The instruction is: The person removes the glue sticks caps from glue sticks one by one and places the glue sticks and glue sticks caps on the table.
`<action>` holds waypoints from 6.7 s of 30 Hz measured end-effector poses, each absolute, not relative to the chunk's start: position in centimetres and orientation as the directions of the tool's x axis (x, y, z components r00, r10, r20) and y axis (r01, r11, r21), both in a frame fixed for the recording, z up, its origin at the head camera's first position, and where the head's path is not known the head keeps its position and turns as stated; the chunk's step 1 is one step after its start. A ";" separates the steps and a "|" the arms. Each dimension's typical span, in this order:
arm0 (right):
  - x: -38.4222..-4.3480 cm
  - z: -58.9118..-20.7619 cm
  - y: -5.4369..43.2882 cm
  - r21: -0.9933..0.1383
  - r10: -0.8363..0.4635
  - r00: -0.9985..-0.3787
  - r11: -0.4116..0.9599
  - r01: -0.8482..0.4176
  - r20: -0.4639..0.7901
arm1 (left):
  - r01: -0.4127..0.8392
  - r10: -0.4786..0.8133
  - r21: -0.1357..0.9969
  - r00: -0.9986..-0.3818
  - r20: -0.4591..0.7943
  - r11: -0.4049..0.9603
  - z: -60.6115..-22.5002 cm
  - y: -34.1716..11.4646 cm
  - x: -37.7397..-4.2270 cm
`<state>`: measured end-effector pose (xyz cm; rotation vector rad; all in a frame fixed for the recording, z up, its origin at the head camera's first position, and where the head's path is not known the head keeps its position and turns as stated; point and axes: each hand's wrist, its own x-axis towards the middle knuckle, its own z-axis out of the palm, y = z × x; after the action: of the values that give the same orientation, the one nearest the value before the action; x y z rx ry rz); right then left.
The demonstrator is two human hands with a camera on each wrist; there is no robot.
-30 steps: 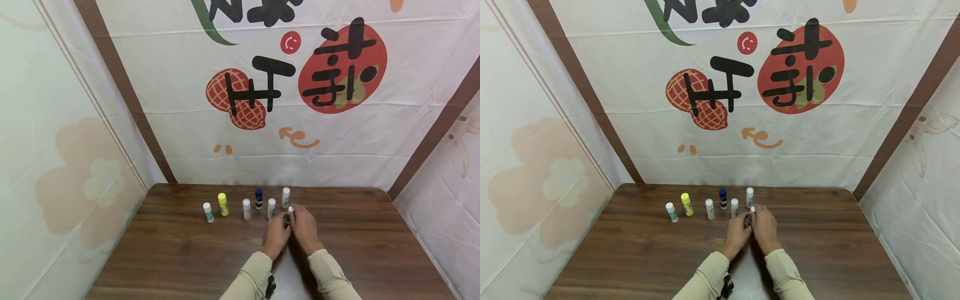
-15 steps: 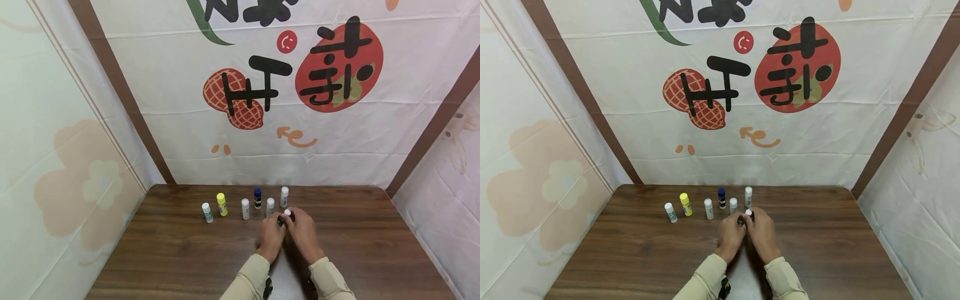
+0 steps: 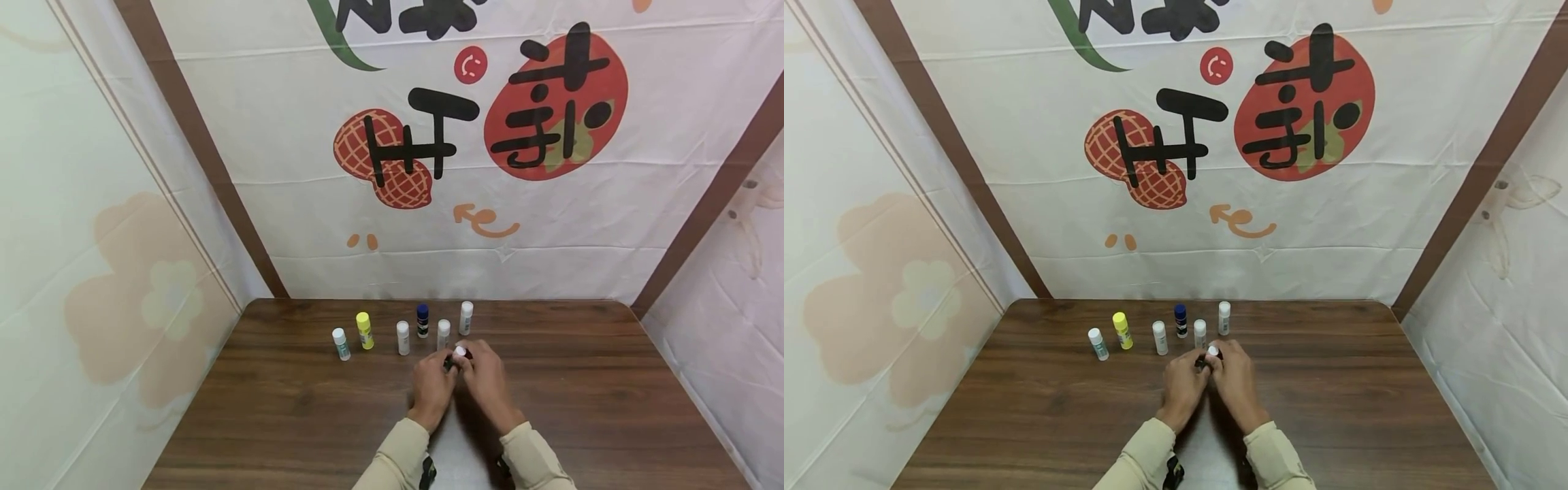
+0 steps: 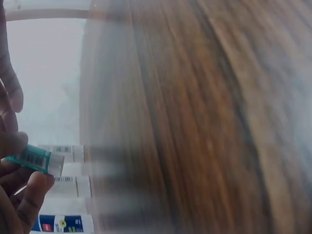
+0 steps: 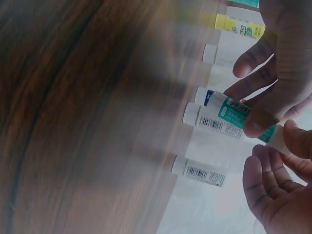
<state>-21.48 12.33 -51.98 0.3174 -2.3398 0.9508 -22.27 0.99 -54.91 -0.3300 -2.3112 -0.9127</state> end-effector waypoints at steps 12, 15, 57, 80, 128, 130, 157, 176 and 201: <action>-21.5 -52.0 11.6 -0.583 -0.005 -0.787 0.668 -0.462 0.617 | 0.392 0.005 0.548 -0.816 0.578 0.739 -54.8 -0.4 -22.2; -21.7 -51.9 11.5 -0.595 0.007 -0.794 0.667 -0.449 0.607 | 0.379 -0.021 0.572 -0.822 0.570 0.727 -54.9 -0.8 -22.4; -23.9 -54.1 12.2 -0.538 0.028 -0.986 0.840 -0.065 0.163 | 0.226 -0.126 0.788 -0.925 0.357 0.573 -55.9 -3.8 -23.6; -24.2 -53.8 13.3 -0.591 0.021 -1.000 0.807 0.006 0.019 | 0.230 -0.114 0.773 -0.925 0.362 0.591 -56.4 -3.9 -23.7; -24.9 -53.3 13.1 -0.512 0.053 -0.997 0.856 0.073 -0.054 | 0.191 -0.097 0.792 -0.949 0.300 0.580 -56.1 -4.1 -24.1; -24.9 -53.3 13.1 -0.510 0.058 -0.997 0.857 0.078 -0.055 | 0.193 -0.097 0.790 -0.948 0.303 0.581 -56.0 -4.1 -24.2; -24.7 -53.4 13.3 -0.553 0.029 -0.999 0.832 0.034 -0.017 | 0.183 -0.060 0.805 -0.963 0.262 0.565 -55.7 -4.3 -24.3; -24.4 -52.5 14.3 -0.556 -0.149 -0.988 0.826 -0.096 -0.050 | 0.190 -0.035 0.808 -0.967 0.251 0.557 -55.7 -4.6 -24.3; -28.0 -48.4 18.8 -0.491 0.066 -0.988 0.862 0.127 -0.139 | 0.172 -0.038 0.828 -0.973 0.226 0.533 -55.4 -4.8 -24.1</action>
<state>-28.03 18.81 -48.41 -0.1639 -3.1442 0.8428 -24.14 -4.84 -55.44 -0.1134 -2.5552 -1.4166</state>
